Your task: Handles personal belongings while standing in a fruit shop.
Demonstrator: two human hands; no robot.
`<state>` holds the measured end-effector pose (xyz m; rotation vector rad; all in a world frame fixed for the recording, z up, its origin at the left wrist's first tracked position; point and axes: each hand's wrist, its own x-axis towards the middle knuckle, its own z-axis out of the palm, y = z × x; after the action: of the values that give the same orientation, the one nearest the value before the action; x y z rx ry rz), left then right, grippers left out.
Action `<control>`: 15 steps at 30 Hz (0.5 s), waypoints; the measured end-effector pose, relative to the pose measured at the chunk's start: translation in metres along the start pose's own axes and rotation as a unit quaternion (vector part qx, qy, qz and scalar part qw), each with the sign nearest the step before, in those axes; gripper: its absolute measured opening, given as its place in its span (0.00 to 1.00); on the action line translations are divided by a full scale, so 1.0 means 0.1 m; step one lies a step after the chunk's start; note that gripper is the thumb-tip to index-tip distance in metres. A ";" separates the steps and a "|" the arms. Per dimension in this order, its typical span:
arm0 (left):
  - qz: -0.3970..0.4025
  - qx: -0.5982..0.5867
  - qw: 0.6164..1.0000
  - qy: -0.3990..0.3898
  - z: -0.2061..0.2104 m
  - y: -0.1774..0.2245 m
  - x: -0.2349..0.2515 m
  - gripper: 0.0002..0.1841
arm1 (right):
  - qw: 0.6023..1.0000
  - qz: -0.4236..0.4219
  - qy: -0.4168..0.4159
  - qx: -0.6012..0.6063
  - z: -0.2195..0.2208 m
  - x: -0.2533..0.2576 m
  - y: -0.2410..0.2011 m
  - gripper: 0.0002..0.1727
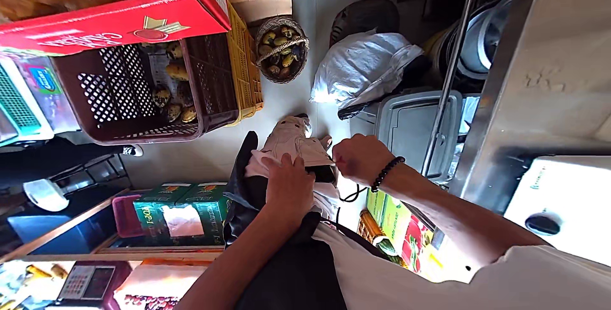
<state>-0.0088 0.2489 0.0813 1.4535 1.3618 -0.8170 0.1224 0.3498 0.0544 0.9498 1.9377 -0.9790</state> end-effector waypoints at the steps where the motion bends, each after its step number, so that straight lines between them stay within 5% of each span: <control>1: 0.002 0.000 1.000 0.003 0.01 -0.01 0.00 0.24 | 0.997 -0.026 0.066 0.017 0.00 0.00 0.07 0.05; 4: 0.004 -0.001 1.000 0.001 0.00 -0.01 0.03 0.24 | 0.969 -0.154 0.179 0.074 -0.14 0.04 0.26 0.04; 7: 0.005 -0.013 1.000 -0.004 -0.05 0.01 0.05 0.22 | 0.980 -0.195 -0.005 0.045 -0.18 0.02 0.09 0.09; 10: 0.006 -0.040 0.999 0.000 -0.11 0.02 0.05 0.19 | 0.981 -0.057 -0.172 -0.063 0.00 0.09 -0.10 0.24; 12: 0.011 -0.047 0.999 -0.002 -0.14 0.03 0.07 0.19 | 0.981 -0.038 -0.182 -0.062 0.04 0.15 0.00 0.27; 15: 0.018 -0.046 0.999 0.004 -0.15 0.06 0.09 0.19 | 0.982 -0.137 -0.120 0.055 0.03 0.16 0.26 0.21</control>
<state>-0.0038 0.2663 0.0785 1.4067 1.3567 -0.7163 0.1380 0.3627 0.0316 0.5995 1.8542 -1.3066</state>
